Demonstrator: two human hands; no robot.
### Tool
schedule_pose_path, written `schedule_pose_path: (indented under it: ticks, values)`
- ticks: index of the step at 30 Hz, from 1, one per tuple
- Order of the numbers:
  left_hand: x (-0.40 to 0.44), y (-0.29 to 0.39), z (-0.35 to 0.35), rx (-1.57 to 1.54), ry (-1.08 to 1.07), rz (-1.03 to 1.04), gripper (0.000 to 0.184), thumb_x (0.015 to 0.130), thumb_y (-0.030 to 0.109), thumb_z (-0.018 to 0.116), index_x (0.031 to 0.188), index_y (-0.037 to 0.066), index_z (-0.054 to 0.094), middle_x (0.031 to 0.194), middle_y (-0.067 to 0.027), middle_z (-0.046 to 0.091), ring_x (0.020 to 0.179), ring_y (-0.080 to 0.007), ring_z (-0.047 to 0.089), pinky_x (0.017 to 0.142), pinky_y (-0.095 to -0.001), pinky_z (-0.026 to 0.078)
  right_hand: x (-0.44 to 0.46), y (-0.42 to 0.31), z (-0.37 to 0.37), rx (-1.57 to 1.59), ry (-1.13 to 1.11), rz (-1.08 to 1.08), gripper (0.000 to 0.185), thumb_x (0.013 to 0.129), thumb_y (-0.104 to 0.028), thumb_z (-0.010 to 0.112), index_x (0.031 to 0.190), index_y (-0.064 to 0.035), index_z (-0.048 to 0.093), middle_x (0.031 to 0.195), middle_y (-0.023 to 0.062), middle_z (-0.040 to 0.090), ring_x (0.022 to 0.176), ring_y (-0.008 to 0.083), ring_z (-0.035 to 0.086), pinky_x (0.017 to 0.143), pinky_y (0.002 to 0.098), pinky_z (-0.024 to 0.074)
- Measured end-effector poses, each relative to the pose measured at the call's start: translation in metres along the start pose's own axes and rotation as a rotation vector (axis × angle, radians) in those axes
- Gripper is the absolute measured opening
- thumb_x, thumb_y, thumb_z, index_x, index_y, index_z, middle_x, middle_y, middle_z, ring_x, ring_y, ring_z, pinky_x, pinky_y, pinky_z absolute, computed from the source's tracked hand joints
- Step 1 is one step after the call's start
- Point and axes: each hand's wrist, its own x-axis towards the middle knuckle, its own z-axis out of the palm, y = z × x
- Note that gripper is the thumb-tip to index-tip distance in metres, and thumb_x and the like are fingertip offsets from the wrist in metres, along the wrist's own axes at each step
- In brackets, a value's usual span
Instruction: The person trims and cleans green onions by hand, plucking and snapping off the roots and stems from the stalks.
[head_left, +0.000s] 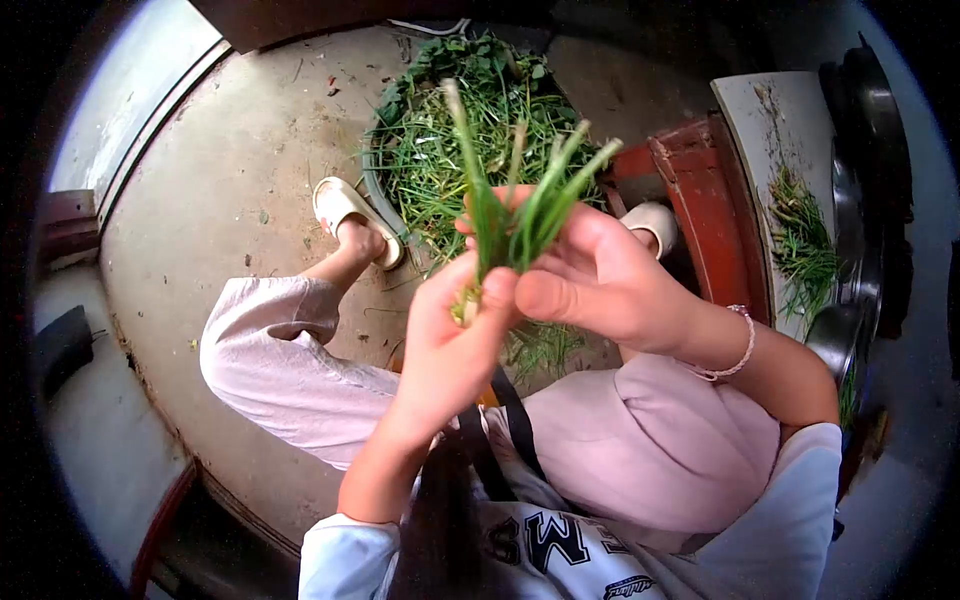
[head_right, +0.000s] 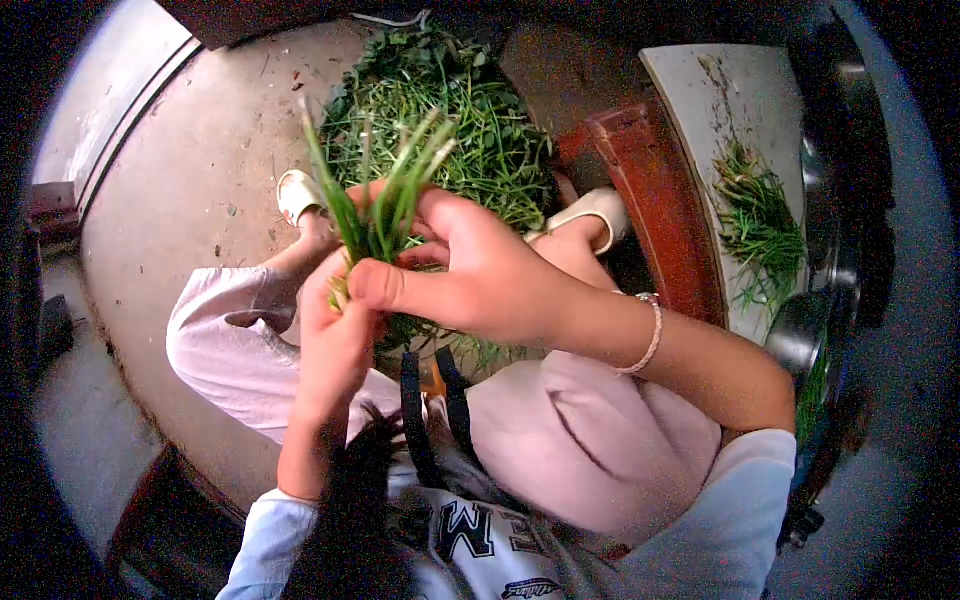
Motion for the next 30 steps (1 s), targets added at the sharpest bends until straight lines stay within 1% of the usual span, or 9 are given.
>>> schedule_pose_path:
  ticks: [1, 2, 7, 12, 15, 20, 24, 27, 30]
  values:
    - [-0.004, 0.006, -0.001, -0.032, -0.061, -0.002, 0.021, 0.085, 0.019, 0.044, 0.090, 0.001, 0.051, 0.068, 0.0054, 0.044, 0.060, -0.0022, 0.037, 0.052, -0.0159, 0.030, 0.003, -0.003, 0.002, -0.030, -0.002, 0.008, 0.059, 0.073, -0.025, 0.060, 0.118, 0.0001, 0.032, 0.113, 0.0088, 0.042, 0.106, 0.0174, 0.039, 0.092, 0.0300, 0.0296]
    - [-0.006, 0.002, -0.001, 0.028, -0.050, 0.018, 0.022, 0.084, 0.025, 0.045, 0.082, 0.003, 0.050, 0.063, 0.0047, 0.045, 0.053, -0.0018, 0.037, 0.045, -0.0155, 0.027, 0.005, -0.007, 0.003, -0.057, -0.005, 0.017, 0.055, 0.074, -0.025, 0.060, 0.117, -0.0003, 0.035, 0.111, 0.0082, 0.043, 0.105, 0.0165, 0.040, 0.091, 0.0298, 0.0300]
    - [-0.013, 0.002, 0.007, 0.021, -0.060, -0.007, 0.023, 0.085, 0.023, 0.043, 0.072, 0.005, 0.044, 0.060, 0.0057, 0.039, 0.053, -0.0029, 0.033, 0.047, -0.0175, 0.026, 0.005, -0.006, 0.002, -0.110, 0.037, -0.033, 0.022, 0.083, -0.025, 0.045, 0.088, -0.0037, 0.050, 0.089, 0.0025, 0.048, 0.084, 0.0083, 0.043, 0.074, 0.0238, 0.0354]
    - [-0.018, 0.002, 0.007, 0.107, -0.101, 0.003, 0.021, 0.085, 0.022, 0.043, 0.076, 0.003, 0.047, 0.062, 0.0044, 0.042, 0.053, -0.0031, 0.033, 0.047, -0.0167, 0.026, -0.004, 0.001, 0.001, 0.030, 0.057, -0.056, 0.021, 0.085, -0.025, 0.041, 0.081, -0.0050, 0.045, 0.081, 0.0018, 0.043, 0.079, 0.0102, 0.041, 0.073, 0.0240, 0.0342]
    - [-0.018, 0.002, 0.012, 0.124, -0.132, -0.021, 0.025, 0.086, 0.022, 0.041, 0.094, 0.001, 0.052, 0.064, 0.0030, 0.050, 0.049, -0.0012, 0.034, 0.044, -0.0147, 0.026, -0.016, -0.009, 0.000, 0.179, 0.114, 0.078, 0.021, 0.086, -0.027, 0.039, 0.080, -0.0064, 0.041, 0.080, 0.0024, 0.039, 0.078, 0.0113, 0.039, 0.072, 0.0249, 0.0344]
    - [-0.016, 0.004, 0.025, 0.031, -0.041, -0.041, 0.026, 0.085, 0.021, 0.042, 0.097, 0.001, 0.053, 0.061, 0.0045, 0.049, 0.045, 0.0005, 0.033, 0.039, -0.0135, 0.024, -0.021, -0.005, -0.017, 0.246, 0.196, -0.061, 0.023, 0.085, -0.029, 0.039, 0.080, -0.0066, 0.040, 0.078, 0.0026, 0.037, 0.078, 0.0119, 0.037, 0.073, 0.0263, 0.0350]
    - [-0.014, 0.008, 0.019, 0.159, 0.009, -0.009, 0.027, 0.086, 0.021, 0.039, 0.098, 0.001, 0.054, 0.065, 0.0047, 0.051, 0.044, 0.0011, 0.032, 0.039, -0.0138, 0.023, -0.020, -0.005, -0.030, 0.323, 0.104, -0.210, 0.023, 0.086, -0.026, 0.038, 0.081, -0.0043, 0.045, 0.079, 0.0027, 0.043, 0.077, 0.0113, 0.041, 0.071, 0.0225, 0.0343]
    - [-0.010, 0.009, 0.018, 0.081, 0.119, 0.005, 0.030, 0.087, 0.021, 0.036, 0.096, -0.001, 0.054, 0.069, -0.0016, 0.056, 0.041, 0.0007, 0.029, 0.037, -0.0154, 0.022, -0.021, -0.008, -0.034, 0.371, 0.067, -0.212, 0.023, 0.086, -0.025, 0.038, 0.080, -0.0038, 0.044, 0.079, 0.0032, 0.042, 0.075, 0.0119, 0.040, 0.070, 0.0235, 0.0347]
    - [-0.007, 0.007, 0.008, 0.040, 0.072, -0.017, 0.029, 0.087, 0.022, 0.036, 0.093, -0.001, 0.054, 0.073, -0.0054, 0.058, 0.040, 0.0000, 0.029, 0.037, -0.0156, 0.022, -0.023, -0.008, -0.034, 0.427, -0.012, -0.215, 0.022, 0.086, -0.024, 0.039, 0.079, -0.0032, 0.044, 0.078, 0.0038, 0.042, 0.074, 0.0121, 0.040, 0.069, 0.0243, 0.0352]
